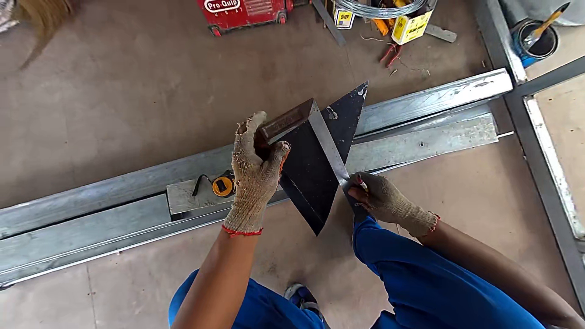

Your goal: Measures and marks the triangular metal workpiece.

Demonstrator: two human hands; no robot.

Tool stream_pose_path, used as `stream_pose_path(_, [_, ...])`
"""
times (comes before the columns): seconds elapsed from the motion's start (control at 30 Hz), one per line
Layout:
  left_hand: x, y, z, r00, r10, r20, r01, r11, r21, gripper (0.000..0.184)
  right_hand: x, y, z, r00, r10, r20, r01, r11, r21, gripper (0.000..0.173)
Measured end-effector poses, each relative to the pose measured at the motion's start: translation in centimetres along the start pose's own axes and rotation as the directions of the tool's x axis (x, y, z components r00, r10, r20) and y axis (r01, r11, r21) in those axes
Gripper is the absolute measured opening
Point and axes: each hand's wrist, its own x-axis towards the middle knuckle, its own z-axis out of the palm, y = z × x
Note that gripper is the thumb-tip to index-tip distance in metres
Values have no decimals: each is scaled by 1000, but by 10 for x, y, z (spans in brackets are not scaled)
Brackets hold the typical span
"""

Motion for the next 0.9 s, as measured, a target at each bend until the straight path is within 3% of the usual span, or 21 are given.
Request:
stream_pose_path(0.1, [3, 10, -4, 998, 47, -39, -49, 998, -48, 61, 0, -3, -3, 997, -79, 1, 79, 997, 1, 24])
stream_pose_path(0.23, [0, 26, -7, 991, 116, -60, -118, 993, -31, 42, -2, -4, -2, 993, -117, -31, 116, 993, -7, 23])
stream_pose_path(0.33, [-1, 33, -7, 991, 111, -67, -117, 990, -83, 37, -5, -3, -3, 987, -155, -46, 155, 988, -13, 25])
stream_pose_path(0.5, [-4, 42, -8, 994, 99, -44, -103, 989, -105, 38, -8, -5, -11, 997, -73, -16, 75, 988, 134, 23])
stream_pose_path(0.63, [-5, 42, -9, 999, 50, -8, -51, 982, -182, 37, -2, -1, -22, 987, 36, -156, 17, 945, 326, 59])
stream_pose_path(0.67, [-5, 42, -8, 999, 51, 3, -49, 977, -210, 37, 2, -1, -23, 985, 27, -168, 45, 910, 413, 60])
stream_pose_path(0.73, [-6, 46, -7, 998, 60, 13, -56, 974, -218, 36, 7, -4, -22, 985, -50, -164, 144, 761, 633, 45])
stream_pose_path(0.8, [-7, 52, -6, 998, 69, 14, -64, 975, -212, 36, 9, -11, -20, 979, -113, -168, 201, 643, 739, 31])
stream_pose_path(0.9, [-10, 65, -5, 996, 89, 10, -84, 966, -245, 36, 6, -14, -19, 974, -100, -205, 222, 615, 756, 20])
